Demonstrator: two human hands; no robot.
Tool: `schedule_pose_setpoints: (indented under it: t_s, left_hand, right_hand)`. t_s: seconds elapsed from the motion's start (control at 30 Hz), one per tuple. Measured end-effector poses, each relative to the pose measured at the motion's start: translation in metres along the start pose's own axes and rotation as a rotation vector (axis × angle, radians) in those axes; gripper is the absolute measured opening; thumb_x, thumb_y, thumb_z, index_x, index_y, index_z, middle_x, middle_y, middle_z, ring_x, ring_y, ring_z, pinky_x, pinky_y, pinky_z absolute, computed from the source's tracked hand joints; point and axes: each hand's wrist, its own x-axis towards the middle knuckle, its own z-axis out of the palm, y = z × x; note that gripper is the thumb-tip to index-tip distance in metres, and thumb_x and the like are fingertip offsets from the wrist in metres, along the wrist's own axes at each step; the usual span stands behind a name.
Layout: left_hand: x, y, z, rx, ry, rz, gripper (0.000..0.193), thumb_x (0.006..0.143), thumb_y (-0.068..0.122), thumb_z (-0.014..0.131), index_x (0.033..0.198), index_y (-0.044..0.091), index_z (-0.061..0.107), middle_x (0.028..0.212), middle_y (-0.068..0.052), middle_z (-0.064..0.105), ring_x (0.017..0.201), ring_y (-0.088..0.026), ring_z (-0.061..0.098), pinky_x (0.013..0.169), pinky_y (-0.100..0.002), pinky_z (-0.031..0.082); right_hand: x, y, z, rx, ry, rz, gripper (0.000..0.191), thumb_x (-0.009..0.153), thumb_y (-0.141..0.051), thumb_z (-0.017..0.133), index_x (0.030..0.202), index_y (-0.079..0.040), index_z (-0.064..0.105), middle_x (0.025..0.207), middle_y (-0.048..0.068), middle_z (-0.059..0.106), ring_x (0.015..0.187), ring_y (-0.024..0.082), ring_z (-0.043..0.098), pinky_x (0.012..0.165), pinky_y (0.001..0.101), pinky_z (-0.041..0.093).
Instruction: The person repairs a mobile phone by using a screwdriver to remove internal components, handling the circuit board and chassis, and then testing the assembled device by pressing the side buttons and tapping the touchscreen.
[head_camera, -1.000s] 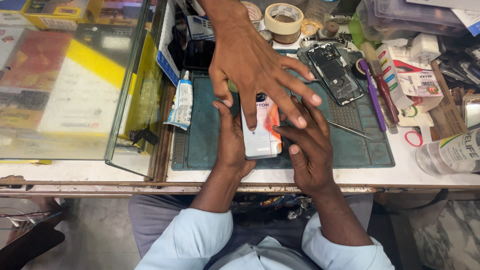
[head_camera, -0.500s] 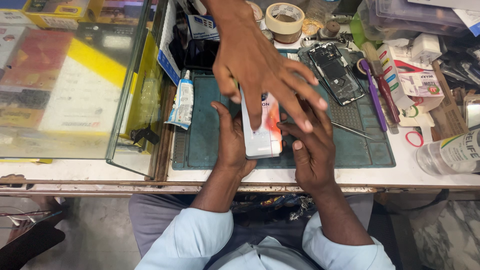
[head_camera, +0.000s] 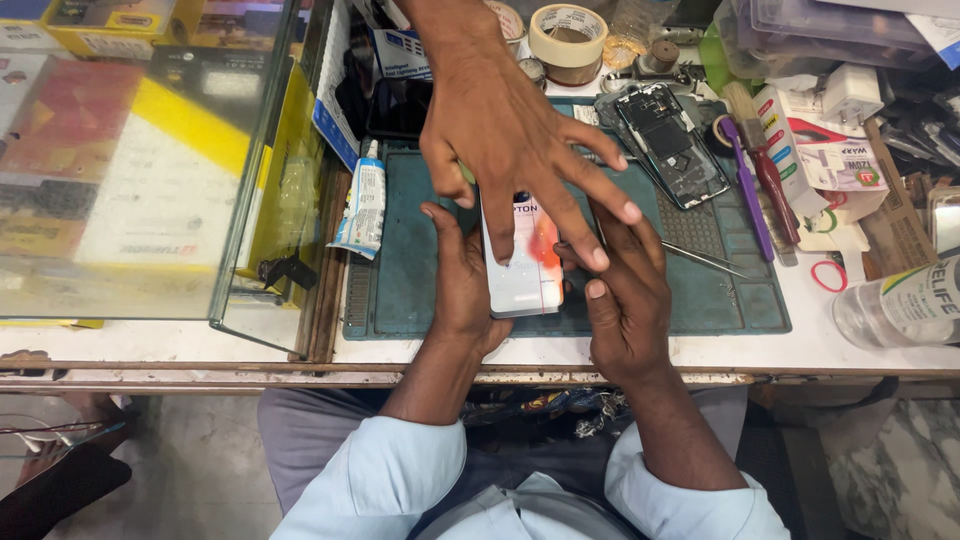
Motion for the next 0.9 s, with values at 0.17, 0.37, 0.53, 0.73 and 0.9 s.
schedule_pose_setpoints:
  t_s: [0.17, 0.37, 0.53, 0.73, 0.9]
  left_hand:
    - [0.0003, 0.0009, 0.0003, 0.001, 0.05, 0.016, 0.106, 0.091, 0.085, 0.02, 0.143, -0.002, 0.048, 0.124, -0.017, 0.066, 0.108, -0.025, 0.071, 0.087, -0.042, 0.062]
    - [-0.0018, 0.0023, 0.0047, 0.048, -0.028, 0.052, 0.106, 0.09, 0.086, 0.02, 0.15, 0.0, 0.039, 0.124, -0.02, 0.064, 0.107, -0.028, 0.071, 0.087, -0.045, 0.062]
    - [-0.0017, 0.0022, 0.0055, 0.05, 0.009, 0.028, 0.109, 0.088, 0.087, 0.018, 0.151, 0.0, 0.037, 0.121, -0.02, 0.065, 0.104, -0.029, 0.072, 0.082, -0.044, 0.063]
    - [-0.0007, 0.0007, 0.0019, 0.023, -0.063, 0.043, 0.11, 0.09, 0.089, 0.016, 0.142, -0.005, 0.045, 0.11, -0.022, 0.068, 0.093, -0.031, 0.073, 0.076, -0.045, 0.064]
    - [-0.0015, 0.0012, 0.0013, 0.051, -0.001, 0.007, 0.11, 0.087, 0.089, 0.017, 0.139, -0.003, 0.047, 0.109, -0.022, 0.069, 0.092, -0.03, 0.073, 0.075, -0.044, 0.064]
  right_hand:
    - [-0.0027, 0.0025, 0.0021, 0.027, 0.008, -0.003, 0.05, 0.117, -0.035, 0.033, 0.132, -0.001, 0.067, 0.146, 0.023, 0.06, 0.151, 0.038, 0.045, 0.127, 0.0495, 0.03]
    - [-0.0051, 0.005, 0.0024, 0.053, 0.041, 0.041, 0.046, 0.117, -0.031, 0.038, 0.136, 0.004, 0.063, 0.147, 0.025, 0.058, 0.151, 0.036, 0.045, 0.126, 0.0497, 0.032]
    - [-0.0054, 0.0038, 0.0038, 0.089, 0.043, 0.062, 0.044, 0.115, -0.028, 0.04, 0.125, 0.002, 0.07, 0.146, 0.025, 0.058, 0.152, 0.036, 0.043, 0.126, 0.0494, 0.035]
    - [-0.0045, 0.0027, 0.0031, 0.076, 0.06, 0.059, 0.043, 0.114, -0.027, 0.041, 0.122, 0.002, 0.072, 0.148, 0.026, 0.054, 0.152, 0.036, 0.042, 0.127, 0.0499, 0.037]
    - [-0.0058, 0.0043, 0.0027, 0.114, 0.052, 0.081, 0.043, 0.114, -0.029, 0.042, 0.122, 0.002, 0.071, 0.147, 0.028, 0.055, 0.152, 0.038, 0.043, 0.124, 0.0485, 0.04]
